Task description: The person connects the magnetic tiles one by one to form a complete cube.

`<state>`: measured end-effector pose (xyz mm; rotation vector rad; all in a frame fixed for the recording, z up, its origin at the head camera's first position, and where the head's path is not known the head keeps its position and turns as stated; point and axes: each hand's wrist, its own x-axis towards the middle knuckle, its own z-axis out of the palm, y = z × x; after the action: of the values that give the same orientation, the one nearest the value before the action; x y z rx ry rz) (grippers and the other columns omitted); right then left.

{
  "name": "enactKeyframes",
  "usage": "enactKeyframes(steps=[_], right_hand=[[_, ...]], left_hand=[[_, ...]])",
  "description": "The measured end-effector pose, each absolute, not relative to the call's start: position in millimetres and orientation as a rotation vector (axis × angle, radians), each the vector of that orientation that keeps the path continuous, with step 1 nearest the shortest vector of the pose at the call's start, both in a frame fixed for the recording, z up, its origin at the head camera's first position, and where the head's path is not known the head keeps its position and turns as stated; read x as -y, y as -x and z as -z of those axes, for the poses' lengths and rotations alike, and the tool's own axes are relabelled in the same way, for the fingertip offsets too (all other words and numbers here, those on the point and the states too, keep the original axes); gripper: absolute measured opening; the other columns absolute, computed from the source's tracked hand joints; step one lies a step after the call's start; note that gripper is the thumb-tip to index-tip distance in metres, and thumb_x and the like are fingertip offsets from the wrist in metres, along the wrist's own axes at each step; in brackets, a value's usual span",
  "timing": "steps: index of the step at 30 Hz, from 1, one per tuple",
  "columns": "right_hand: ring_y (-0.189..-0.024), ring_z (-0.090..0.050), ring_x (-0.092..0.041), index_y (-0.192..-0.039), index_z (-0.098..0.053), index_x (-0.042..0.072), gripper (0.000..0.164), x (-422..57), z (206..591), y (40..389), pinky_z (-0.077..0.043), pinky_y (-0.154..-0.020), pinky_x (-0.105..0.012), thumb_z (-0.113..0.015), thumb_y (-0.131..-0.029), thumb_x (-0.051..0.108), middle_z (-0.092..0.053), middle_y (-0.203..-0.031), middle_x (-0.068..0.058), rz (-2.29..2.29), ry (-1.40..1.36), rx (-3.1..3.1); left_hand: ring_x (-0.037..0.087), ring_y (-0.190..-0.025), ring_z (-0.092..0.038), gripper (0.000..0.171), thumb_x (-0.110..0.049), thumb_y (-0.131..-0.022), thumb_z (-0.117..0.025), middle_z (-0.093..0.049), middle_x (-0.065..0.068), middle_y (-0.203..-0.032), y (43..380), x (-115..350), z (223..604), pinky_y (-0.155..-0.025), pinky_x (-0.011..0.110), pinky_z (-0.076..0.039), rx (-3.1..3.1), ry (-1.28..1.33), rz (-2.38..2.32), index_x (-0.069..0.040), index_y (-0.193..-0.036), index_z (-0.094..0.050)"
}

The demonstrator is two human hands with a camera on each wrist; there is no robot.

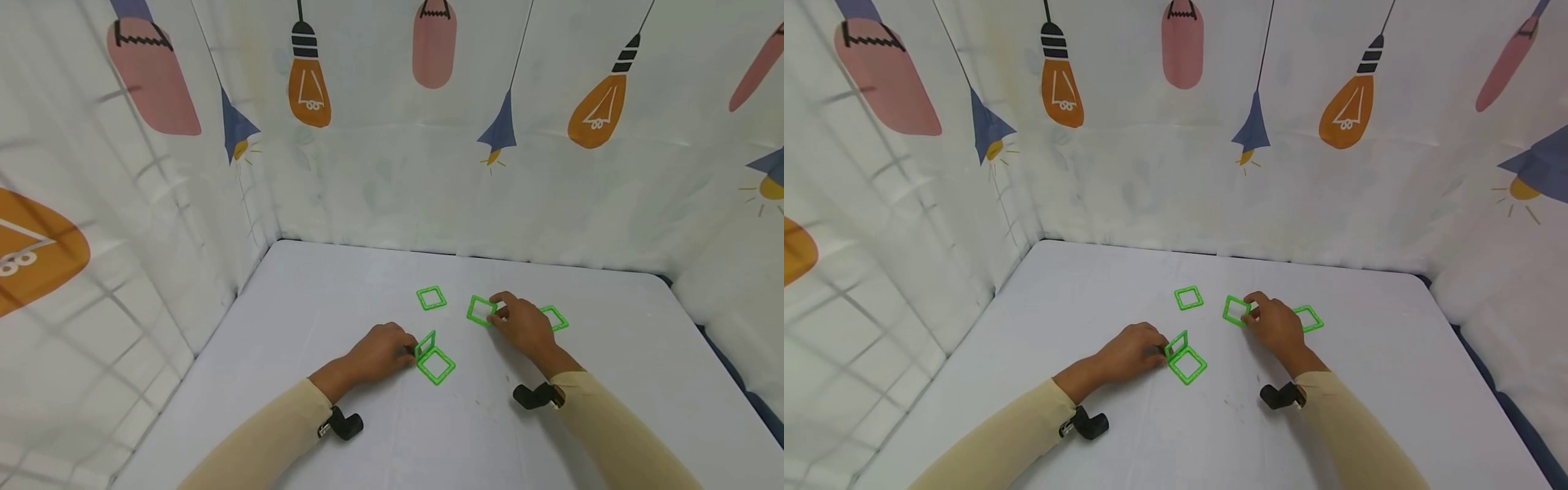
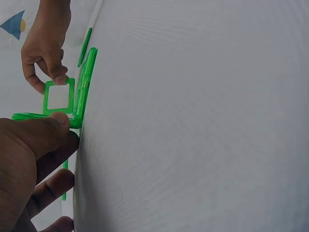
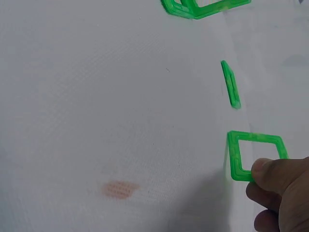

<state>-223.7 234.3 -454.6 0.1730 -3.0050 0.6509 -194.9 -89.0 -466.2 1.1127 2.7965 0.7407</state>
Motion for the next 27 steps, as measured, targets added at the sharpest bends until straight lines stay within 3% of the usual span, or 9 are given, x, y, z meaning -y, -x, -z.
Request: enactKeyframes(steps=[12, 27], right_hand=[[-0.098, -0.07, -0.032, -0.131, -0.062, 0.016, 0.039, -231.5, 450.8, 209.4, -0.053, -0.069, -0.043, -0.072, -0.097, 0.031, -0.075, -0.11, -0.011, -0.687, -0.174, 2.973], [-0.089, -0.07, -0.023, -0.121, -0.065, 0.019, 0.031, -223.9, 447.3, 190.4, -0.05, -0.064, -0.037, -0.075, -0.095, 0.032, -0.076, -0.1, -0.001, -0.707, -0.227, 2.959]], left_hand=[[0.007, -0.097, -0.057, 0.007, -0.024, -0.094, -0.078, -0.065, -0.02, -0.091, 197.3, 89.8, 470.6, -0.093, 0.035, -0.047, -2.792, -1.113, -0.735, -0.023, -0.1, -0.076], [0.007, -0.097, -0.057, 0.008, -0.023, -0.093, -0.078, -0.065, -0.02, -0.09, 195.2, 88.0, 466.4, -0.09, 0.032, -0.048, -2.799, -1.09, -0.721, -0.022, -0.101, -0.077]])
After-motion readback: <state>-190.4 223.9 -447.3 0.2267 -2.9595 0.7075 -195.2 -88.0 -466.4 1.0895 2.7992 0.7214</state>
